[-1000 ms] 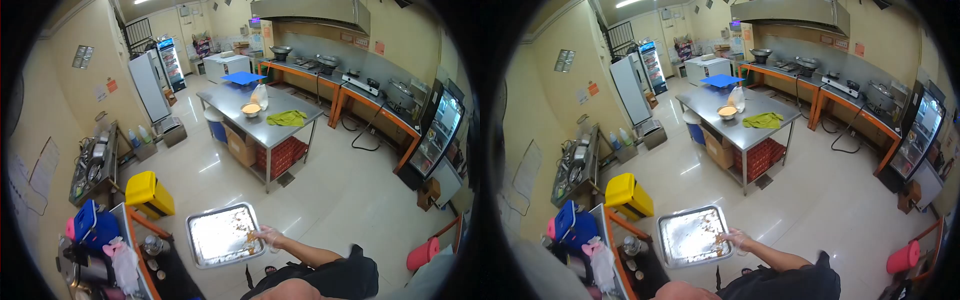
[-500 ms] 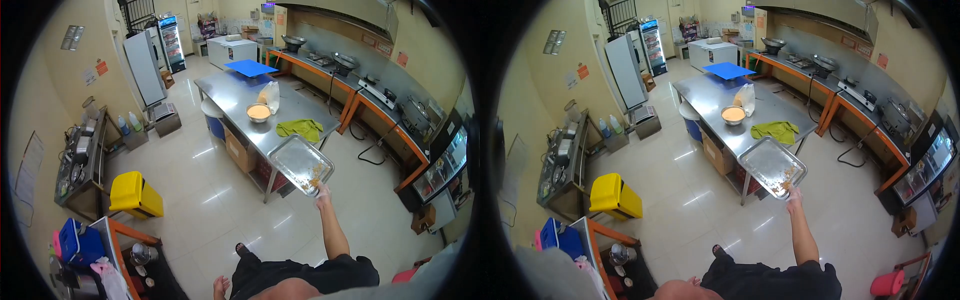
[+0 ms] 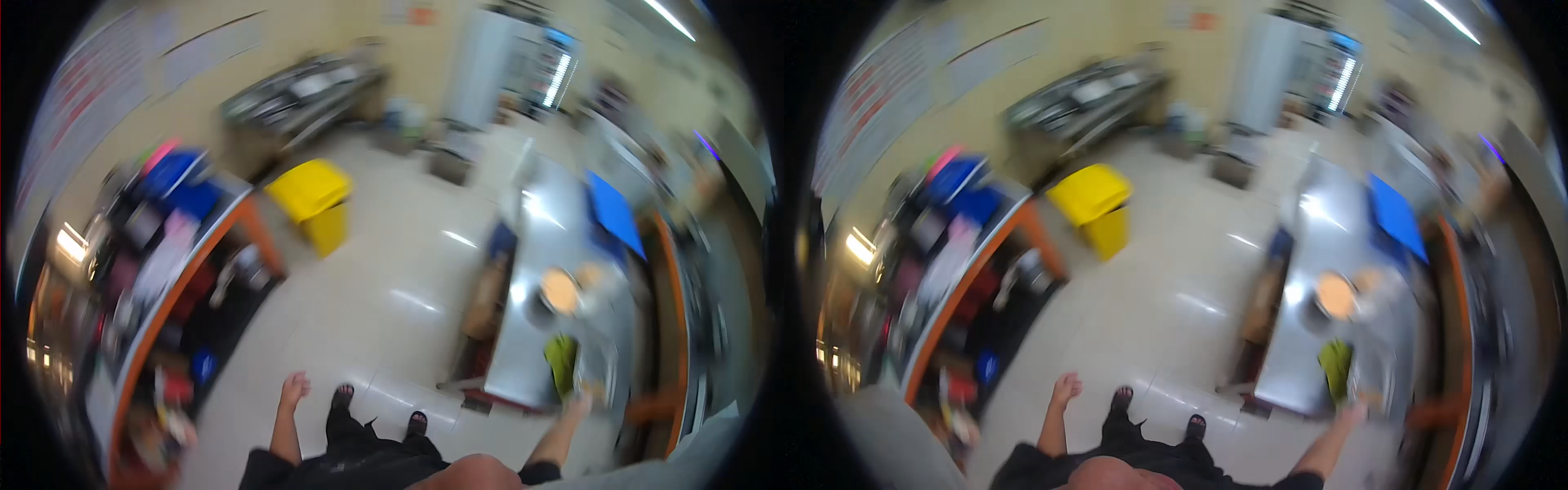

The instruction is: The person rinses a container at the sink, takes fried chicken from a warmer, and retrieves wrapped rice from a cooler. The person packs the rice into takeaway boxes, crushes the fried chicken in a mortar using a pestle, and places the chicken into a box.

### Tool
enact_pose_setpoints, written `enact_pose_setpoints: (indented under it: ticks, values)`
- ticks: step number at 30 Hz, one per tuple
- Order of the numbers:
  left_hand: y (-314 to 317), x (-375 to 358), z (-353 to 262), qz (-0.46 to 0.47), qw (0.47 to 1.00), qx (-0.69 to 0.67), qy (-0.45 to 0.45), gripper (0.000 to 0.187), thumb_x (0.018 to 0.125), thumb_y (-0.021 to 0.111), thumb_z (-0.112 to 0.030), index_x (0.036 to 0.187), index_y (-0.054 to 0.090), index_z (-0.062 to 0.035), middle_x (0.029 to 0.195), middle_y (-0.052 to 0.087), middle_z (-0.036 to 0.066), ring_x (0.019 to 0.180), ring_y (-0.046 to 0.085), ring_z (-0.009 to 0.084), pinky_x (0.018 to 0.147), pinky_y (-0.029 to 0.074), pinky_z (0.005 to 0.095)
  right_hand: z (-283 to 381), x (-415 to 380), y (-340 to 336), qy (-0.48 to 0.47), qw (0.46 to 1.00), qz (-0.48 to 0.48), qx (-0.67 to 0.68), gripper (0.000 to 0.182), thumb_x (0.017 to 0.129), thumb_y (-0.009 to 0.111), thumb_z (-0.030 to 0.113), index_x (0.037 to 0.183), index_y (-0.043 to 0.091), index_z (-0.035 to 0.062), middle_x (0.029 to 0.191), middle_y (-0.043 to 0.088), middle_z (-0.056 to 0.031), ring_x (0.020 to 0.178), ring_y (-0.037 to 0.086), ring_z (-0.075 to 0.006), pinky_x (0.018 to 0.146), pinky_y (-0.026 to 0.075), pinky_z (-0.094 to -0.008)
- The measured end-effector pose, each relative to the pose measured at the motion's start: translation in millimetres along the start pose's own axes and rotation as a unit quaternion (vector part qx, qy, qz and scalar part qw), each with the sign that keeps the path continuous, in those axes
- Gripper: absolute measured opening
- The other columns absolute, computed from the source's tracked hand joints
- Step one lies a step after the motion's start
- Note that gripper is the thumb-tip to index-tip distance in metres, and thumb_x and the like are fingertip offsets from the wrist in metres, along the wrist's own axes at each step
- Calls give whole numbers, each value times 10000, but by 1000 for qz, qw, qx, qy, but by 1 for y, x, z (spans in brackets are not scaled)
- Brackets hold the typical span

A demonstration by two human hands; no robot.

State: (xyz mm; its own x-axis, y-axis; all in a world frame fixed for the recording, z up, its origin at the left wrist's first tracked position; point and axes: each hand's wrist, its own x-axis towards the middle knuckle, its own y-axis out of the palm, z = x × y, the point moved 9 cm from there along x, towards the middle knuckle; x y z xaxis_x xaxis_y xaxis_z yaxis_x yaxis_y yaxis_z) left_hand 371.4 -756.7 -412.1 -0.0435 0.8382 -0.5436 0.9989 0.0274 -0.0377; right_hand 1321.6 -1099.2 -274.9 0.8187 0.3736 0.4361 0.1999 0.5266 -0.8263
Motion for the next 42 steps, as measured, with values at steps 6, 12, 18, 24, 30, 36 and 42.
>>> enact_pose_setpoints:
  ticks: [6, 12, 18, 24, 30, 36, 42]
  values:
    - [-2, -160, 186, -62, 979, 8, -194, 356, 873, 620, -143, 1220, 568, -81, 939, 658, 86, 723, 642, 171, 623, 540, 307, 91, 32, 22, -115, 992, -15, -53, 305, 891, 534, 193, 1107, 644, 8, 1022, 688, -156, 961, 651, -324, 851, 509, -427]
    - [-32, -327, 354, -169, 965, 24, -200, 338, 837, 673, -191, 1154, 620, -88, 816, 690, 73, 692, 664, 180, 551, 535, 305, 333, -59, 86, -248, 964, 62, 75, 318, 906, 536, 236, 1120, 645, 28, 1043, 686, -140, 976, 649, -317, 853, 515, -418]
    - [-66, -411, 389, -349, 888, -94, -284, 337, 830, 659, -353, 1033, 721, -92, 719, 660, 79, 541, 572, 173, 483, 477, 367, 437, -179, 83, -310, 940, 132, 61, 333, 922, 539, 280, 1134, 647, 47, 1064, 685, -123, 992, 648, -311, 856, 520, -410]
    - [-139, -442, 420, -236, 923, -179, -243, 285, 869, 616, -244, 1105, 647, -86, 828, 684, 93, 574, 592, 162, 480, 478, 310, 439, -263, 74, -199, 956, 213, -36, 348, 938, 542, 323, 1148, 648, 66, 1085, 684, -107, 1007, 646, -304, 858, 525, -402]
    - [-260, -490, 423, -355, 867, -320, -143, 375, 812, 642, -75, 1183, 584, -56, 841, 685, 125, 611, 626, 183, 491, 494, 309, 541, -359, 58, 9, 895, 214, 392, 406, 988, 474, 364, 1224, 603, 60, 1183, 645, -121, 1069, 622, -277, 887, 514, -380]
    - [-294, -501, 481, -395, 832, -372, -120, 396, 809, 634, -76, 1199, 572, -54, 783, 681, 115, 594, 626, 202, 479, 501, 323, 671, -479, 40, -180, 879, 327, 295, 471, 987, 440, 357, 1350, 497, 61, 1357, 482, -109, 1174, 476, -232, 985, 389, -365]
    - [-282, -507, 514, -440, 787, -306, -304, 250, 847, 592, -233, 964, 729, -60, 709, 676, 117, 561, 617, 187, 505, 521, 346, 764, -658, 159, -552, 742, 318, -208, 516, 970, 402, 363, 1415, 442, 105, 1526, 305, -68, 1395, 260, -208, 1143, 202, -381]
